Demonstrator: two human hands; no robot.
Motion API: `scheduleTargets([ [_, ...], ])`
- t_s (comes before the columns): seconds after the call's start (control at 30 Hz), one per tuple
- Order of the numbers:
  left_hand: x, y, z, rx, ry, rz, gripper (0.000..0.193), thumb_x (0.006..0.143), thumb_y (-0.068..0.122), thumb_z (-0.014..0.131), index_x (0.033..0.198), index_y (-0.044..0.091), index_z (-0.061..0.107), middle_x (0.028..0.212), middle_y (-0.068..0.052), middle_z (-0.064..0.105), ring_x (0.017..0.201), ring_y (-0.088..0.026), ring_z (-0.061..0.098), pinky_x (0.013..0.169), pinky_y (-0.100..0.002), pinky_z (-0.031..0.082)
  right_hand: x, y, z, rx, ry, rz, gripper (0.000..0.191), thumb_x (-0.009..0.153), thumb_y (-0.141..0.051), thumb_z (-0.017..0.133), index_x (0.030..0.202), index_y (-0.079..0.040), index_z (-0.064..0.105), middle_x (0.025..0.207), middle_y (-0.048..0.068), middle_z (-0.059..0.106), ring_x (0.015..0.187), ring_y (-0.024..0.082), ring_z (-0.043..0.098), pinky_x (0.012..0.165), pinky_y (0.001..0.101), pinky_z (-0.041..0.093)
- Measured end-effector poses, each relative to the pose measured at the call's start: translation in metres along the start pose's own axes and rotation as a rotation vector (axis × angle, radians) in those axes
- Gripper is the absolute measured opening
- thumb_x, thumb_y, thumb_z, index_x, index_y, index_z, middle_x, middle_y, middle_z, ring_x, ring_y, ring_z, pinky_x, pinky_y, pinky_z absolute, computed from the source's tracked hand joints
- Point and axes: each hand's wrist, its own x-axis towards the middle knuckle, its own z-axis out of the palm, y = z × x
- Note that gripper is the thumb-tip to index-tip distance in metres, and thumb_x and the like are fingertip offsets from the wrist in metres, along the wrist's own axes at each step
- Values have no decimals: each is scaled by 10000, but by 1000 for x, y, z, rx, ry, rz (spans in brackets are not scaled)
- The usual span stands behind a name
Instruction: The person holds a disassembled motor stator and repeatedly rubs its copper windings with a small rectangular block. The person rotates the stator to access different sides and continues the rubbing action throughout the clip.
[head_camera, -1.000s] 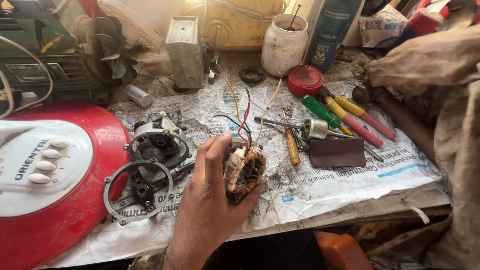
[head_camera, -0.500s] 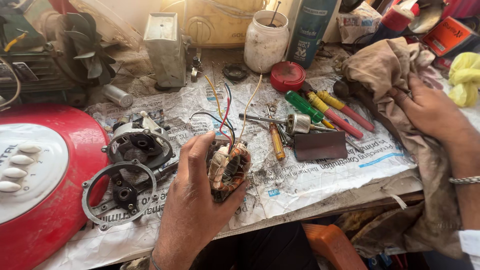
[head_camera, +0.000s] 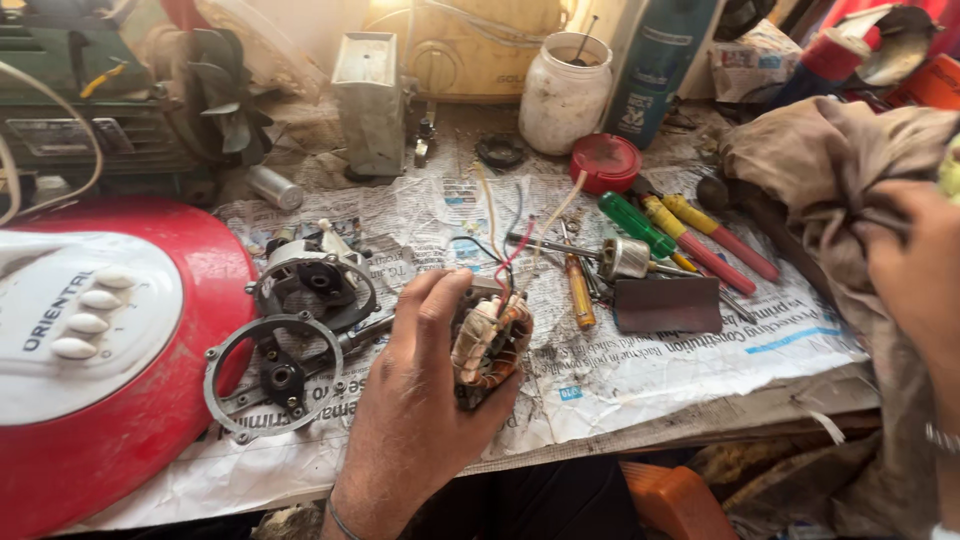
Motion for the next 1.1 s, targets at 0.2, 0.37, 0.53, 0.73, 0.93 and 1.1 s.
scheduleTargets([
  [0.2,-1,-1,-1,6,-25,-7,952,711,179,900,1443,90,298,1401,-270,474,1075,-440,702,836,-476,634,1,-102,-7,179,-415,-334,553,708,-313,831,1190,-69,712,1219,143,721,1129,310,700,985,419,546],
  [0.37,0,-1,0,-3,-26,-22,940,710,164,894,1438,94,303,1389,-279,476,1092,-456,693,864,-495,621,-2,-128,1,15,-627,-236,709,716,-428,855,1299,-73,663,1266,144,673,1249,322,600,1022,460,484],
  [0.53,-1,0,1,-35,-35,-46,938,705,148,886,1434,92,298,1385,-279,472,1085,-457,692,848,-497,624,-5,-123,-7,101,-378,-437,633,735,-411,795,1230,-30,693,1272,145,689,1196,327,668,1120,516,470],
  [0.73,0,1,0,-67,-32,-57,928,703,145,887,1428,109,308,1406,-259,480,1101,-438,697,850,-483,623,-10,-179,-41,524,-255,-213,437,865,-108,619,1288,-18,681,1213,169,715,1074,274,745,915,371,608],
  [0.93,-1,0,1,-89,29,28,900,724,138,879,1440,106,334,1382,-248,529,1168,-442,684,892,-481,607,-27,-230,-41,621,-305,-226,376,796,-101,747,1172,-108,743,1187,158,725,1053,273,765,871,365,605],
  [1.1,-3,-1,1,-81,43,16,941,657,136,885,1436,91,358,1401,-267,519,1178,-484,654,891,-501,587,-32,-241,-34,677,-414,-150,465,699,-214,880,1144,-138,772,1161,135,722,1021,271,767,824,360,614],
])
